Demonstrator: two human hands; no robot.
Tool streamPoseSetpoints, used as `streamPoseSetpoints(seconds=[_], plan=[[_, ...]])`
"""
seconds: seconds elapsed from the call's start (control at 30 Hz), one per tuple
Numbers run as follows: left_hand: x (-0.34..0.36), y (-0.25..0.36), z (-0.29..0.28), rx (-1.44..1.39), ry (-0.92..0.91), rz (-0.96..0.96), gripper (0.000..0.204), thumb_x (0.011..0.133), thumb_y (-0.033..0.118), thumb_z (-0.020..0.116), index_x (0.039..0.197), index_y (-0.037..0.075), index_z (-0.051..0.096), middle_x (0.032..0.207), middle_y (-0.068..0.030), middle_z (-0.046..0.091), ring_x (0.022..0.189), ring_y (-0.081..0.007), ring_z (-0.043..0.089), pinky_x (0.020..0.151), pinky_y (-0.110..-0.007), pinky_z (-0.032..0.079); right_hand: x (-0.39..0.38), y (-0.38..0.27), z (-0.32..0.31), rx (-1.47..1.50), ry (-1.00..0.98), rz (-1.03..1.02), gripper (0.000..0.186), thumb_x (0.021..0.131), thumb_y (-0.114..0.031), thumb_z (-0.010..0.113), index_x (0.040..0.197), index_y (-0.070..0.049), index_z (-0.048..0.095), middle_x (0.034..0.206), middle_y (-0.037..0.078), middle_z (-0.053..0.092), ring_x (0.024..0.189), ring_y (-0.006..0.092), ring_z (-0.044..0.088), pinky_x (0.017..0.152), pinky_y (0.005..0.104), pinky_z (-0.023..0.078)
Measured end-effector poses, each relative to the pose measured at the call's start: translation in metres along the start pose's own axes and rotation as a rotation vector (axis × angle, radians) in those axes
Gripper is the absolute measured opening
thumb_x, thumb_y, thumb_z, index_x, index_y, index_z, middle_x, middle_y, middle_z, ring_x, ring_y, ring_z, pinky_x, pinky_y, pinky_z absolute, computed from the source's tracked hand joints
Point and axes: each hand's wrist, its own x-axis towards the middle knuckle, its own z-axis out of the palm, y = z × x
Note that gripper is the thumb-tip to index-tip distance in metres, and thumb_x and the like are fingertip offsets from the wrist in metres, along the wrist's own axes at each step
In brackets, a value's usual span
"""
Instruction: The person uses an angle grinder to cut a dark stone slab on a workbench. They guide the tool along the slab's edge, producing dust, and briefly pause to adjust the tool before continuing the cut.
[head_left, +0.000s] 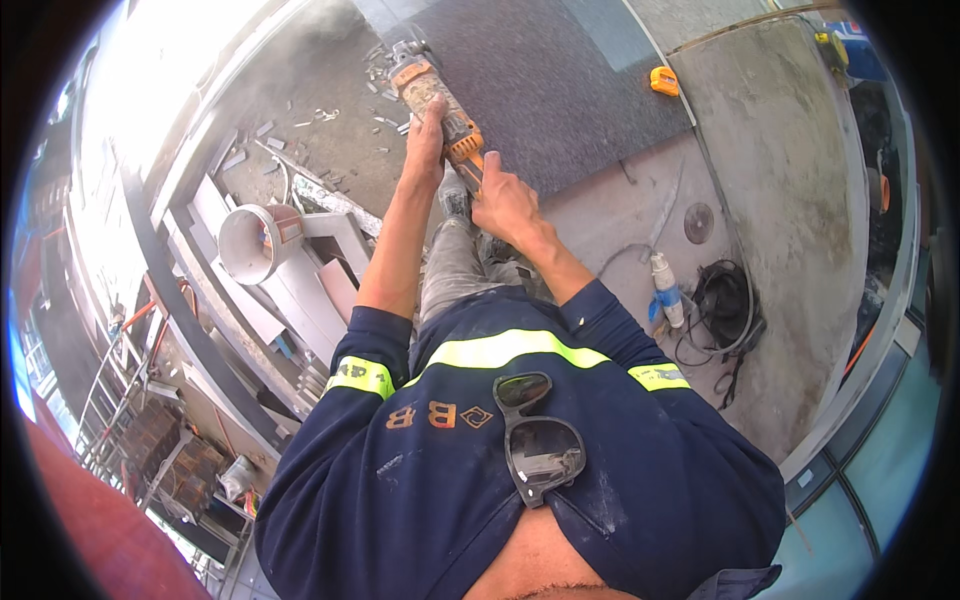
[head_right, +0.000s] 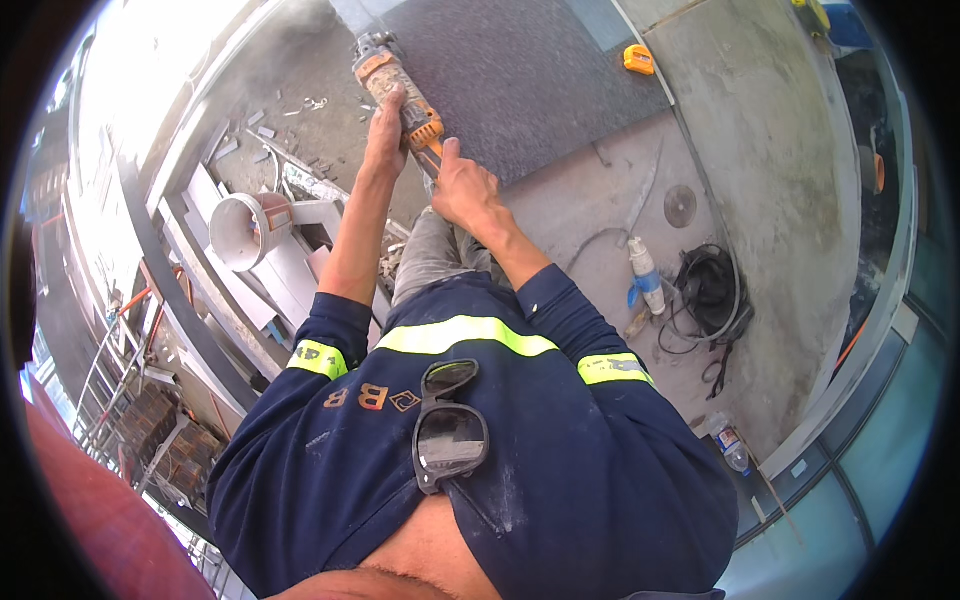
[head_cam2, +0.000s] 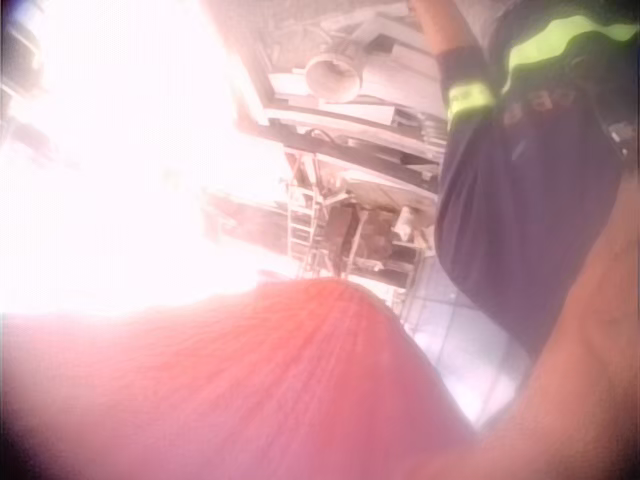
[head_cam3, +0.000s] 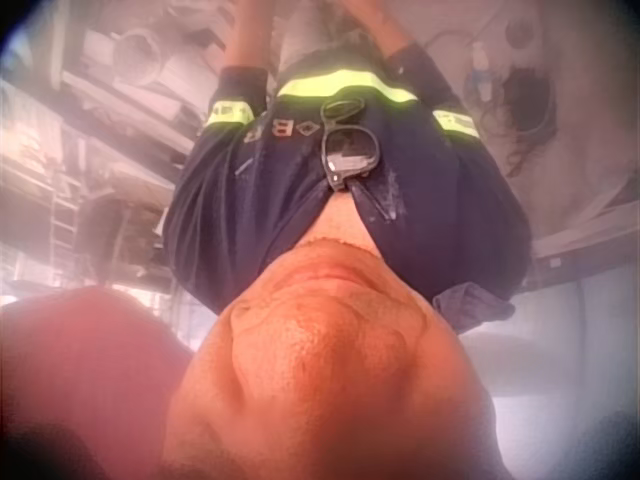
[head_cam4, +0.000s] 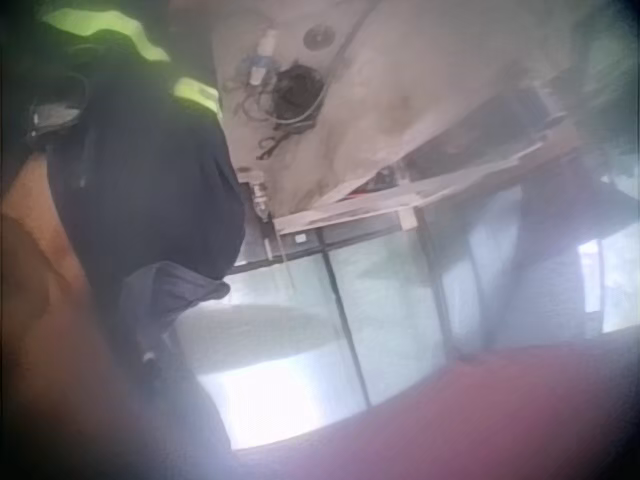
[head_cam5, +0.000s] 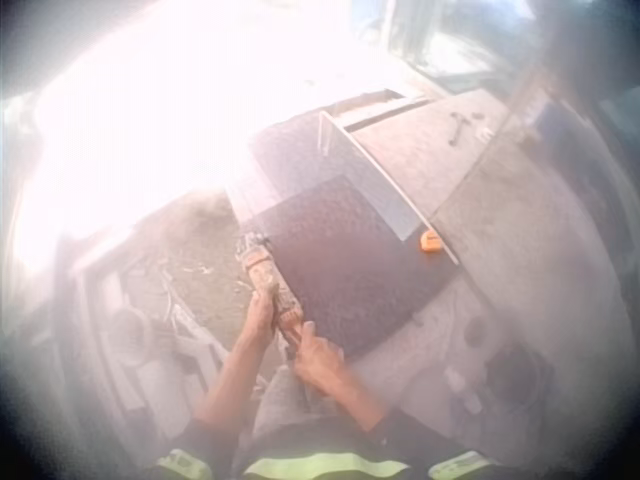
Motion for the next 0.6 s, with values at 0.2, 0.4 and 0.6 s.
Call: streamPoseSetpoints(seconds=[0.2, 0.4, 0.6], plan=[[0.011, 0.008, -0.002, 0.041, 0.01, 0.017, 0.046, 0.11, 0.043, 0.066, 0.135, 0.005, 0.059, 0.107, -0.0075, 0.071, 0.093, -0.0226, 0.074, 0.085, -0.041, 0.063, 0.015, -0.003, 0.001, -0.012, -0.017, -0.005, 0.054, 0.092, -0.009, 0.065, 0.138, 0.003, 0.039, 0.107, 0.036, 0.076, 0.107, 0.0544, 0.074, 0.099, 0.0631, 0.055], [0.02, 0.016, -0.004, 0.028, 0.003, 0.039, 0.049, 0.107, 0.042, 0.069, 0.133, 0.002, 0.06, 0.112, -0.0095, 0.07, 0.095, -0.0239, 0.073, 0.085, -0.044, 0.062, 0.031, -0.007, 0.005, -0.022, -0.011, -0.015, 0.055, 0.093, -0.009, 0.065, 0.14, 0.005, 0.04, 0.109, 0.035, 0.076, 0.107, 0.0542, 0.074, 0.099, 0.0615, 0.056], [0.037, 0.014, -0.01, 0.034, 0.04, 0.053, 0.054, 0.106, 0.042, 0.071, 0.138, 0.0, 0.06, 0.116, -0.0118, 0.07, 0.098, -0.0254, 0.073, 0.087, -0.044, 0.062, 0.039, -0.014, 0.0, -0.05, -0.02, -0.009, 0.054, 0.092, -0.01, 0.064, 0.139, 0.005, 0.04, 0.112, 0.036, 0.075, 0.111, 0.0535, 0.073, 0.102, 0.0614, 0.054]])
